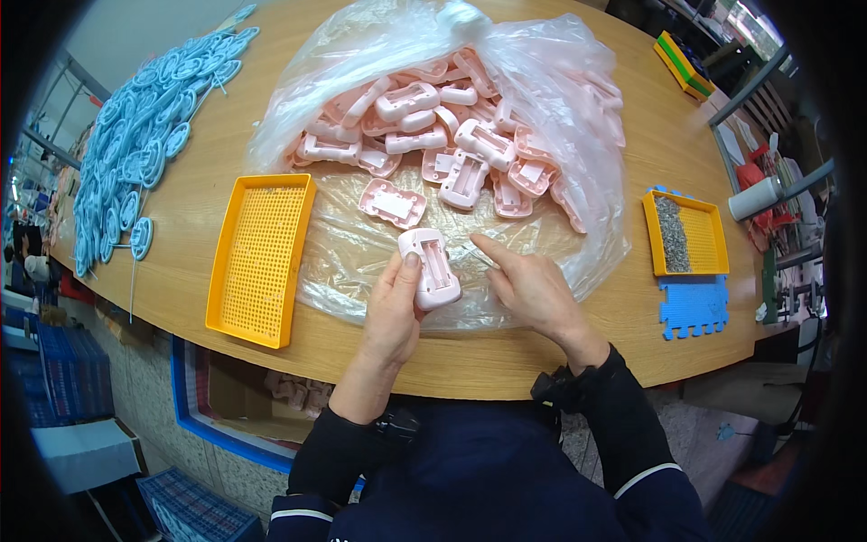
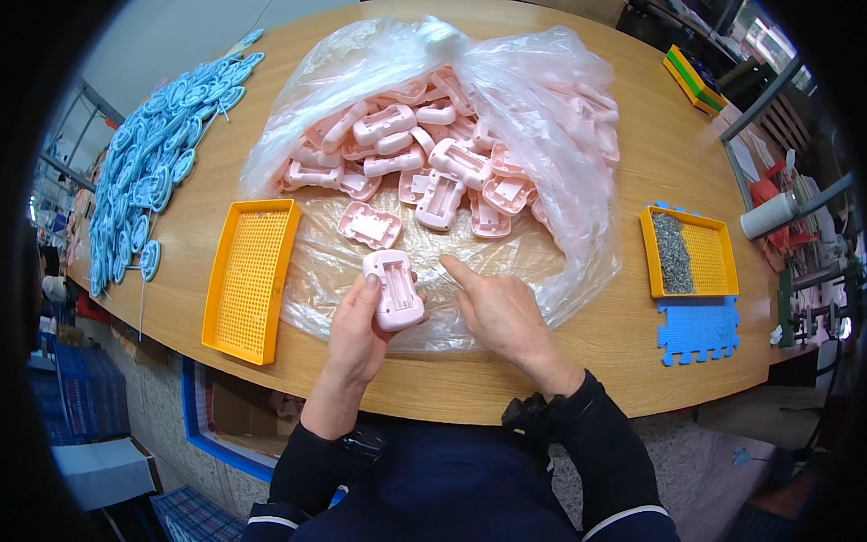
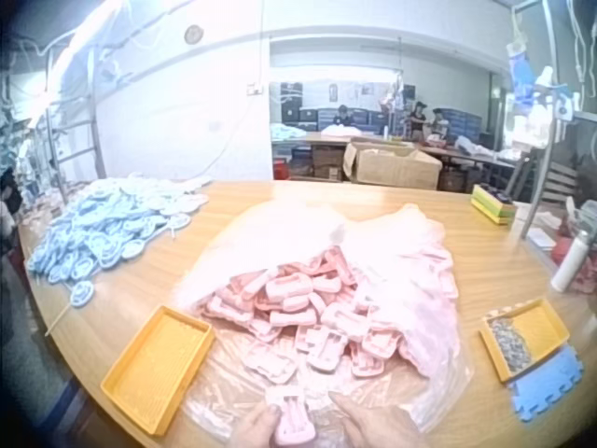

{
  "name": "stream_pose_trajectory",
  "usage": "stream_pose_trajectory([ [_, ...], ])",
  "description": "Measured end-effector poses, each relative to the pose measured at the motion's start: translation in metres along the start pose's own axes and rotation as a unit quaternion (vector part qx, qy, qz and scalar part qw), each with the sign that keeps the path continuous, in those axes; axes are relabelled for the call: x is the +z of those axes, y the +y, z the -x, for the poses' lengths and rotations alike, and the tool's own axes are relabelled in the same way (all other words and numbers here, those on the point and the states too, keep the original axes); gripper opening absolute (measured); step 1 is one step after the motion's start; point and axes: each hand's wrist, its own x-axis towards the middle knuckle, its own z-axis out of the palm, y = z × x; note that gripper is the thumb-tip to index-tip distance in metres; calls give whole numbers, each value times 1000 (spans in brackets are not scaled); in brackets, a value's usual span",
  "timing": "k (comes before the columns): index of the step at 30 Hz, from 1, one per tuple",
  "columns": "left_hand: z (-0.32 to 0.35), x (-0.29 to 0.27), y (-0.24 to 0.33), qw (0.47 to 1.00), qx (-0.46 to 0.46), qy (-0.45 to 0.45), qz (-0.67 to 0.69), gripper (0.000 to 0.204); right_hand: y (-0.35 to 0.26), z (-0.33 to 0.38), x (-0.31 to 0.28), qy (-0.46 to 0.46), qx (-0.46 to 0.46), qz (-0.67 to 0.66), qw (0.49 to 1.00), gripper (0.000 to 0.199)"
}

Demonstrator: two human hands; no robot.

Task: Assembling pink plastic clips by inserting metal components using a small tool.

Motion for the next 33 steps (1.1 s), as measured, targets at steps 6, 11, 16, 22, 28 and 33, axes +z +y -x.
stream_pose_trajectory([
  [6, -1, -4, 4, 1000, -12, -6, -5, 39, 3, -11, -14, -31, -39, 225, 973, 39],
  [11, -3, -6, 3, 1000, -21, -17, -3, 39, 5, -17, -15, -51, -8, 220, 974, 41],
  [16, -3, -5, 3, 999, -38, -25, 13, 38, 4, -18, -18, -53, 6, 183, 982, 42],
  [22, -3, -5, 2, 999, -44, -20, 17, 38, 0, -21, -38, -9, -18, 127, 992, 41],
  [28, -3, -5, 3, 998, -48, -9, 26, 40, 13, -28, -31, -12, -40, 141, 989, 36],
  [33, -2, -4, 2, 992, -74, -54, 83, 43, -8, -17, -23, -33, -181, -2, 983, 34],
])
